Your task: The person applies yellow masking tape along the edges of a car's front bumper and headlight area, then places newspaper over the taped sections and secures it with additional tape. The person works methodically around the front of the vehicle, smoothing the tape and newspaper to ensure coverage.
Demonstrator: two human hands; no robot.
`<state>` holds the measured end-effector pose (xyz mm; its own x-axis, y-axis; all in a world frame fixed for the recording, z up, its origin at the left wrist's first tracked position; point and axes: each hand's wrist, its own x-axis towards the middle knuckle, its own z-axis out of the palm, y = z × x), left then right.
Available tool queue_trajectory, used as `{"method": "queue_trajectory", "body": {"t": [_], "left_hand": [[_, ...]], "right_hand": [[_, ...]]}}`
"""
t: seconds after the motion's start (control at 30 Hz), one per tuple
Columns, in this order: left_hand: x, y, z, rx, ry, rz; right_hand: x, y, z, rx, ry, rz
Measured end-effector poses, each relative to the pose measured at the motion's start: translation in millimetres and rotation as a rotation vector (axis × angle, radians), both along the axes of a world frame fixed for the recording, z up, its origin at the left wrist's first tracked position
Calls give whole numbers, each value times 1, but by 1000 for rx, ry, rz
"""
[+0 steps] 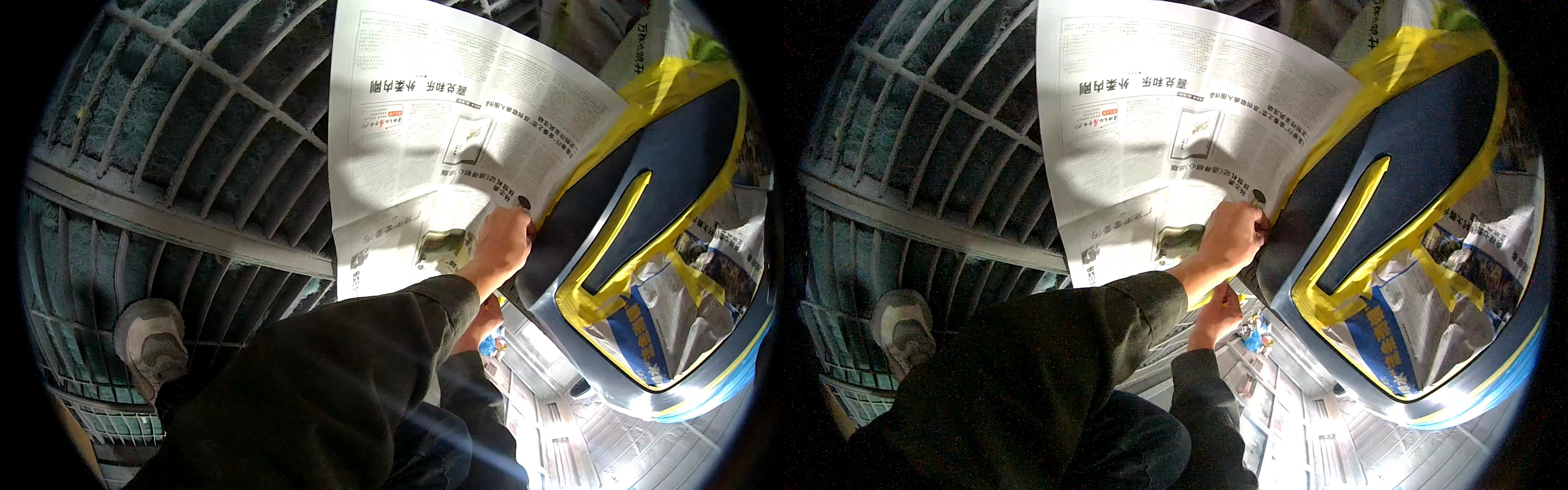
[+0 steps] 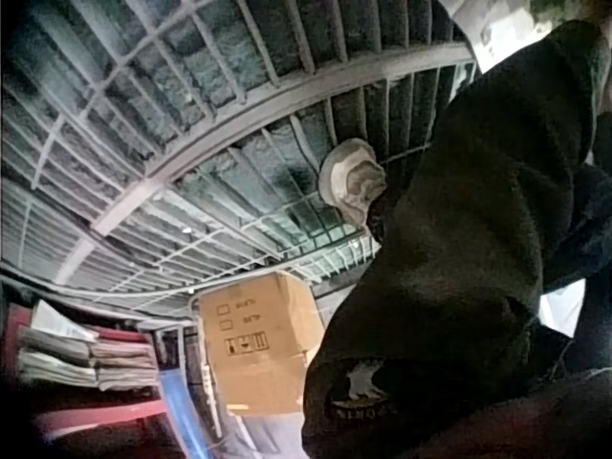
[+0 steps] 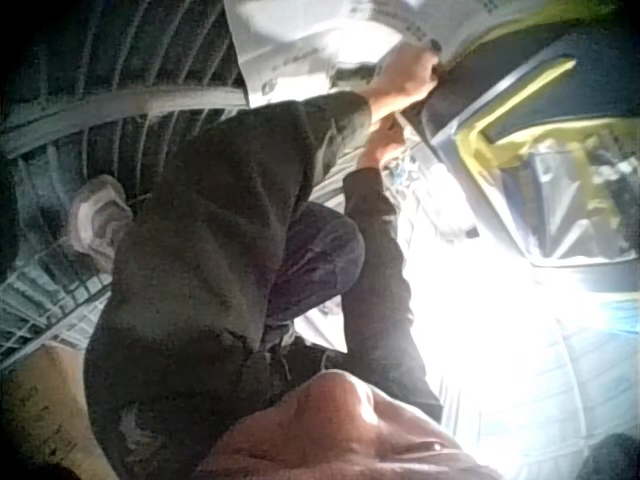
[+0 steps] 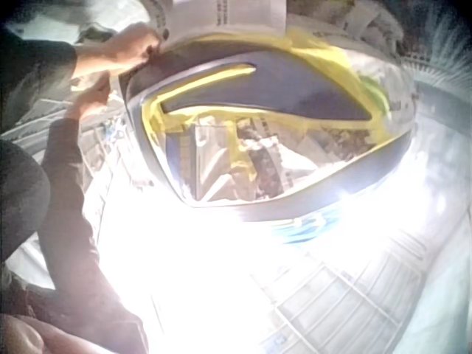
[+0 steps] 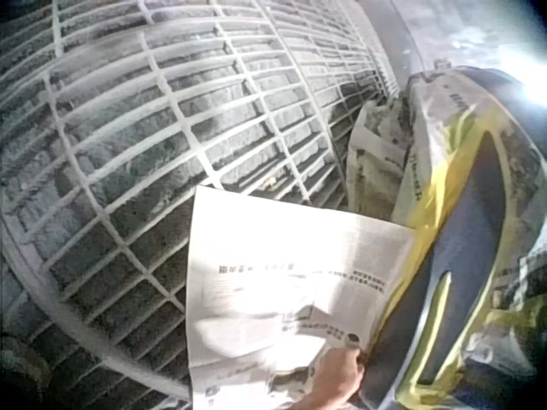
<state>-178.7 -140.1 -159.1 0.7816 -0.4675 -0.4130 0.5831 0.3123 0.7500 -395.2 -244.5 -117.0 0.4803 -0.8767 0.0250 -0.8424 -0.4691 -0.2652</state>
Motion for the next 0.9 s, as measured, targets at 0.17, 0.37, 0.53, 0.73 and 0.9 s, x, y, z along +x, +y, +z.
{"method": "queue_trajectory", "body": {"t": [0.17,0.37,0.53,0.73,0.9], "left_hand": [[-5,-3,3,53,-24,36],[-4,0,20,19,61,31],[-1,-2,18,112,44,-26],[50,8,35,28,170,-92],[74,50,54,229,21,-109]], "right_hand": [[28,31,8,-134,136,60],[36,27,4,-26,-5,80],[36,-8,-20,133,-127,309],[76,-24,-18,328,-95,165],[113,-10,-31,344,-109,328]]}}
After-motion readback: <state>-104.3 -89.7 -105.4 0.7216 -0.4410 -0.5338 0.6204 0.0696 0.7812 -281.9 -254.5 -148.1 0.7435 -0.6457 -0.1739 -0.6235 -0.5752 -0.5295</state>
